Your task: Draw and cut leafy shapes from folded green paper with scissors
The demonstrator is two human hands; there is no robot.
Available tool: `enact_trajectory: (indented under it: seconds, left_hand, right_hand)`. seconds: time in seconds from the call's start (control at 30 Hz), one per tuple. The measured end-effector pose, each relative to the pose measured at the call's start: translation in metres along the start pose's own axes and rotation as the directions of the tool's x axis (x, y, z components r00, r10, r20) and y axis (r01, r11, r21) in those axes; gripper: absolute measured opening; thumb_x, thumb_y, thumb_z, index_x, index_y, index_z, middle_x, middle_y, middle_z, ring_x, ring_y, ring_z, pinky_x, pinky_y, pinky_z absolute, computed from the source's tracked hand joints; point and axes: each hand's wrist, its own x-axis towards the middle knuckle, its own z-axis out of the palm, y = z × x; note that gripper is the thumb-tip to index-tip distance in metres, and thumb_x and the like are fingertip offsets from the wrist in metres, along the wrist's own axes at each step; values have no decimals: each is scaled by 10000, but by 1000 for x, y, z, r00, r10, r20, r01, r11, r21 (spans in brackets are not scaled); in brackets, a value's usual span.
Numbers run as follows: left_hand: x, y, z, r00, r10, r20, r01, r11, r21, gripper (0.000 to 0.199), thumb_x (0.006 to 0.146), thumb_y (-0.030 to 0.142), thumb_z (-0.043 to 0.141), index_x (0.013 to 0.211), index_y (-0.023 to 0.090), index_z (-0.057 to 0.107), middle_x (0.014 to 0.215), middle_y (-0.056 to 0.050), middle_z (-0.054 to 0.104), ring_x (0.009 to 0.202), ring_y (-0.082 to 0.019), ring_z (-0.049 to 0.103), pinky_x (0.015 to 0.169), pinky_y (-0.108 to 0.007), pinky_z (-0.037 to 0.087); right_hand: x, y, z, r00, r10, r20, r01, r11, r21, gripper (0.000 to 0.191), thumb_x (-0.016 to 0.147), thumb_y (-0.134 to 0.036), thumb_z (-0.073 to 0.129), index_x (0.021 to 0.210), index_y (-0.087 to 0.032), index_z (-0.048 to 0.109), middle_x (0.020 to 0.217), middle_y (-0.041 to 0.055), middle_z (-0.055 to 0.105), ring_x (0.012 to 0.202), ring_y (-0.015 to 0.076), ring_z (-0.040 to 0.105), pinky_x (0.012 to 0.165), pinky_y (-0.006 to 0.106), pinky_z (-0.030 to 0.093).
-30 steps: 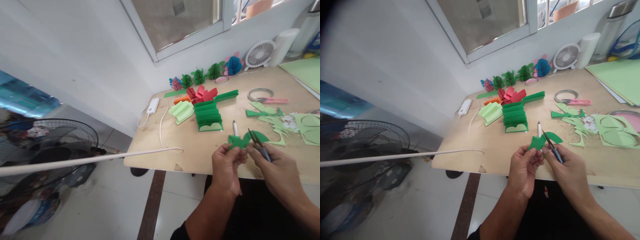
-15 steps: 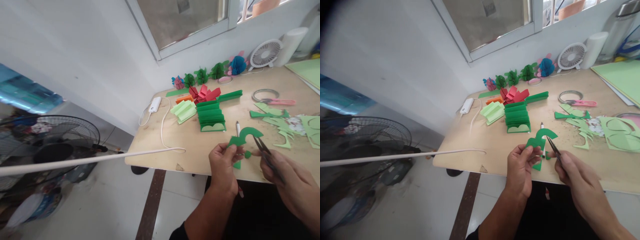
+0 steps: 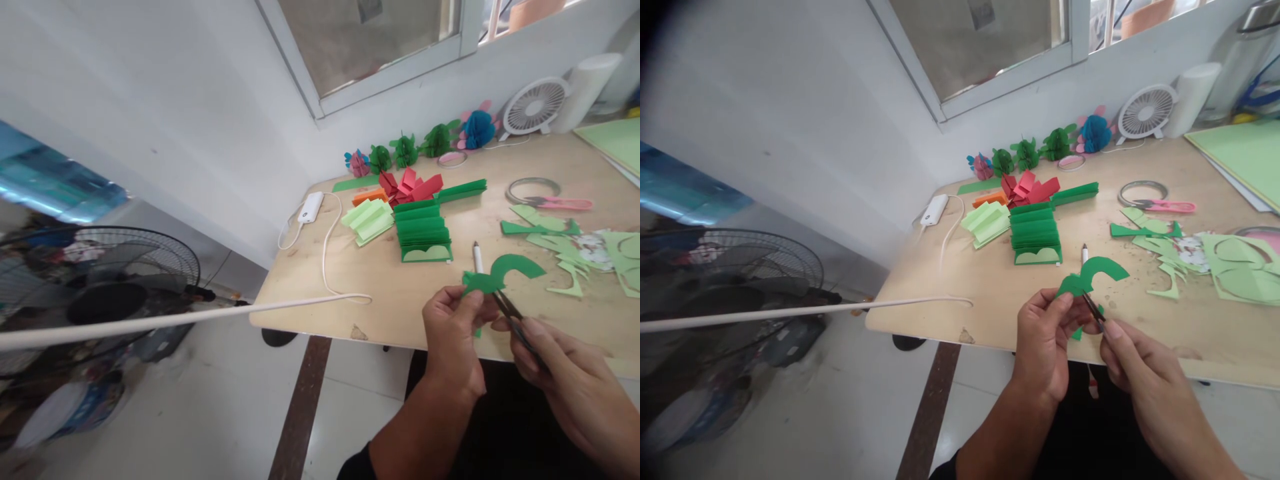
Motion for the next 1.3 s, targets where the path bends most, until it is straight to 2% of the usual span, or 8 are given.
enact_trajectory:
  seconds: [0.2,0.33,0.5,1.03,1.3]
  left_hand:
    - [-1,-1,1,1000,17,16,-17,1000,1,329,587,285,829,773,172,582,692,-62,732,585,-144,658,682,-296,519]
    - [-1,1,1,999,18,29,-18,1000,5,329,601,295,842,763,173,583,691,-55,730,575,-140,646,680,-296,520]
    - [-3,3,1,1000,-4,26,3,1000,16,333,588,295,850,760,166,596,709,-65,735,618,-159,678,685,-289,521]
    - [-5,6,3,1000,-16,22,15,1000,17,292,596,258,813,758,154,593,695,-66,740,590,-135,671,679,-270,528]
    - [-4,6,1,999,-27,21,27,1000,-11,340,582,251,842,779,165,579,698,-65,747,609,-153,698,697,-280,537]
  right_hand:
    - [0,-5,4,995,92,22,-94,993,76,536,694,-734,692,549,-231,578,530,-27,368,526,130,293,441,277,296]
    - [0,-8,6,996,90,27,-92,993,79,547,695,-732,693,547,-238,509,525,-29,365,523,131,295,441,279,292]
    - [1,-8,7,995,95,25,-97,993,69,522,700,-738,685,612,-240,558,525,-37,360,517,131,290,443,284,282]
    - [2,-2,4,994,105,5,-105,993,58,506,710,-748,662,671,-248,590,518,-46,360,508,138,288,446,292,264]
    - [1,-4,3,994,106,9,-107,993,49,520,685,-760,673,707,-246,598,512,-58,349,499,132,279,448,294,251]
